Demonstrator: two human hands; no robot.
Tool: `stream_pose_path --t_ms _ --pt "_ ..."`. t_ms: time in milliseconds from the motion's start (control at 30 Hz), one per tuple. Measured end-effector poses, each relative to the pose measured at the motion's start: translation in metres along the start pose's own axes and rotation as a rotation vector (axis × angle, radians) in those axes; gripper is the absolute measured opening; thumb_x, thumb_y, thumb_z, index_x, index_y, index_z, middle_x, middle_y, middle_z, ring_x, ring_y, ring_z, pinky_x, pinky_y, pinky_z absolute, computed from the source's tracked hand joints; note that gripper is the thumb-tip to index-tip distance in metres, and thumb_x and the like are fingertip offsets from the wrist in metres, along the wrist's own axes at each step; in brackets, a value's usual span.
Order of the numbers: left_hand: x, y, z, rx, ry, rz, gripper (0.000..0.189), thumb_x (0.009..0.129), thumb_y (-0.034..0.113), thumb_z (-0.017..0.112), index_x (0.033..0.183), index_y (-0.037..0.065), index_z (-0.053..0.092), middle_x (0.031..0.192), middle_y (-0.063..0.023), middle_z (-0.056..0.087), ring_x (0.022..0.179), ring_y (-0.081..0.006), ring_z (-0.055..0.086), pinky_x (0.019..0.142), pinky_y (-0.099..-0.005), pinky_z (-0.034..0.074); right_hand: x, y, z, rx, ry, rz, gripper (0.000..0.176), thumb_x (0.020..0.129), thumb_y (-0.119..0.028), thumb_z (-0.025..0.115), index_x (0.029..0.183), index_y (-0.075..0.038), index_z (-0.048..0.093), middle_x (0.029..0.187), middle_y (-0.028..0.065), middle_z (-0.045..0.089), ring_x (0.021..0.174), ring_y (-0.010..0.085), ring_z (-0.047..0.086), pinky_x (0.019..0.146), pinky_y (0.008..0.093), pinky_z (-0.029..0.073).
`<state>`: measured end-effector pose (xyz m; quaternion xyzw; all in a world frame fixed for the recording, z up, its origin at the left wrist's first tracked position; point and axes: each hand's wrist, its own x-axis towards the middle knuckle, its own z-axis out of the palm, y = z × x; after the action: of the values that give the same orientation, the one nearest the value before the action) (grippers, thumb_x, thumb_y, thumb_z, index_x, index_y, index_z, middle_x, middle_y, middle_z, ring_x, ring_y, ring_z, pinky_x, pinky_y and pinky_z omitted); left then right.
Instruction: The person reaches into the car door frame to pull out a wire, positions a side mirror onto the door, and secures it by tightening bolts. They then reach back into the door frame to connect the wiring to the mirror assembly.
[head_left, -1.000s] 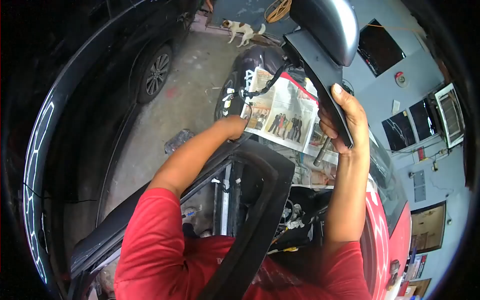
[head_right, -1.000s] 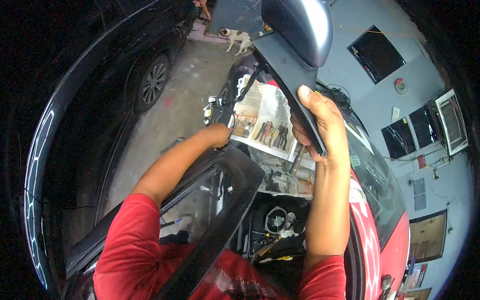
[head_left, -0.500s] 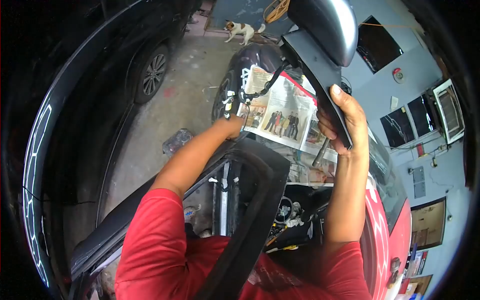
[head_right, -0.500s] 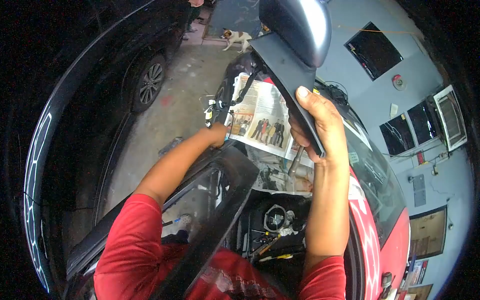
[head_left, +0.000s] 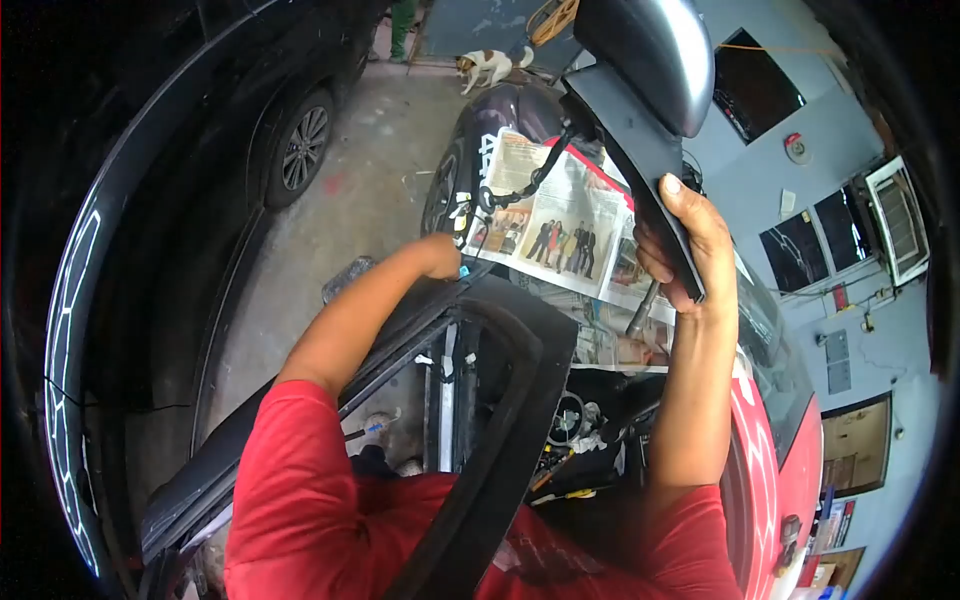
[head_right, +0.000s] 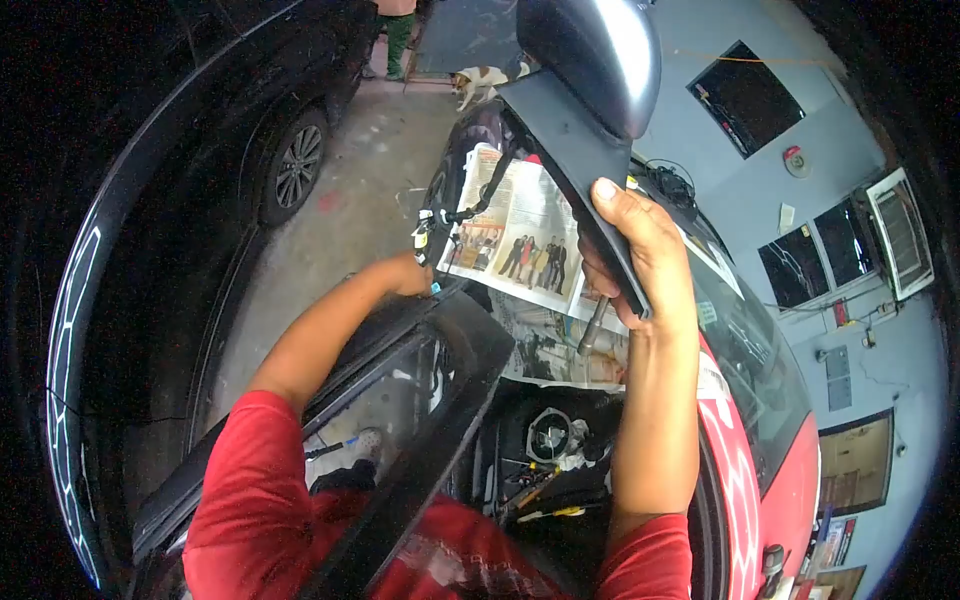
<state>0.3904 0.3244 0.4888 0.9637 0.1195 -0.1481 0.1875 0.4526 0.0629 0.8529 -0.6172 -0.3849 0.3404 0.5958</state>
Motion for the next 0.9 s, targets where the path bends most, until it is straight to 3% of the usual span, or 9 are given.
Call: stream_pose_path --t_ms 133,200,333,400,500,633,700,867,900 --pt "-0.033 0.003 0.011 -0.426 0.263 0.011 0.051 0.082 0.037 0.080 0.127 0.013 0.077 0.124 -0.0193 0.076 0.117 -0.0374 0.072 0.103 -0.0442 0.055 0.004 0.004 -0.001 0.019 0.009 0.013 0.037 0.102 -0.038 0.072 0.093 -0.004 0.062 0.061 0.0019 0.051 0.044 0.0086 0.041 0.036 0.0250 0.030" --pt "-0.042 0.013 0.008 -0.719 0.441 0.119 0.030 0.084 0.031 0.084 0.102 0.008 0.079 0.092 -0.0125 0.078 0.091 -0.0284 0.073 0.088 -0.0398 0.057 0.005 0.006 -0.001 0.013 0.001 0.016 0.037 0.102 -0.038 0.072 0.093 -0.004 0.062 0.061 0.0020 0.051 0.044 0.0086 0.041 0.036 0.0249 0.029" --pt "-0.022 0.007 0.023 -0.577 0.467 0.105 0.032 0.083 0.033 0.087 0.101 0.008 0.078 0.092 -0.0134 0.078 0.089 -0.0254 0.073 0.086 -0.0396 0.057 0.012 0.010 0.001 0.052 0.003 0.030 0.036 0.101 -0.037 0.073 0.092 -0.004 0.062 0.061 0.0017 0.051 0.042 0.0085 0.040 0.036 0.0249 0.029" --pt "-0.017 0.001 0.033 -0.616 0.599 -0.126 0.030 0.081 0.028 0.089 0.099 0.008 0.078 0.090 -0.0147 0.078 0.089 -0.0239 0.072 0.084 -0.0401 0.057 0.014 0.012 0.003 0.071 0.017 0.035 0.035 0.101 -0.036 0.074 0.092 -0.004 0.062 0.061 0.0015 0.051 0.042 0.0084 0.040 0.036 0.0249 0.029" --pt "-0.016 -0.005 0.040 -0.451 0.489 -0.156 0.030 0.078 0.023 0.091 0.100 0.008 0.077 0.090 -0.0142 0.077 0.088 -0.0230 0.072 0.083 -0.0408 0.057 0.015 0.016 0.003 0.039 -0.013 0.027 0.035 0.102 -0.036 0.073 0.091 -0.005 0.062 0.061 0.0008 0.050 0.041 0.0082 0.039 0.036 0.0248 0.029" --pt "-0.039 -0.001 0.020 -0.736 0.486 -0.140 0.038 0.075 0.019 0.092 0.109 0.009 0.077 0.098 -0.0108 0.078 0.095 -0.0226 0.072 0.088 -0.0403 0.056 0.015 0.022 0.003 -0.010 -0.016 0.055 0.035 0.103 -0.036 0.072 0.090 -0.005 0.062 0.061 0.0003 0.049 0.041 0.0079 0.039 0.036 0.0246 0.030" --pt "-0.079 0.016 -0.018 -1.053 0.482 0.242 0.046 0.075 0.020 0.092 0.117 0.008 0.076 0.107 -0.0078 0.078 0.104 -0.0214 0.071 0.095 -0.0391 0.054 0.018 0.025 0.003 -0.002 -0.044 0.070 0.035 0.103 -0.036 0.072 0.089 -0.006 0.061 0.061 0.0001 0.049 0.041 0.0078 0.039 0.036 0.0245 0.031" --pt "-0.057 -0.006 -0.001 -1.005 0.367 0.215 0.058 0.079 0.009 0.087 0.134 0.007 0.070 0.125 -0.0089 0.073 0.114 -0.0204 0.067 0.102 -0.0364 0.053 0.025 0.031 0.002 0.011 -0.044 0.080 0.036 0.103 -0.037 0.072 0.087 -0.007 0.060 0.061 -0.0002 0.049 0.043 0.0078 0.039 0.036 0.0246 0.031" --pt "-0.051 -0.008 0.005 -0.967 0.296 0.086 0.062 0.080 0.006 0.084 0.140 0.008 0.066 0.129 -0.0089 0.071 0.116 -0.0211 0.066 0.102 -0.0362 0.053 0.026 0.033 0.002 0.010 -0.033 0.092 0.036 0.103 -0.036 0.072 0.086 -0.007 0.060 0.061 -0.0003 0.049 0.043 0.0079 0.039 0.036 0.0247 0.031"
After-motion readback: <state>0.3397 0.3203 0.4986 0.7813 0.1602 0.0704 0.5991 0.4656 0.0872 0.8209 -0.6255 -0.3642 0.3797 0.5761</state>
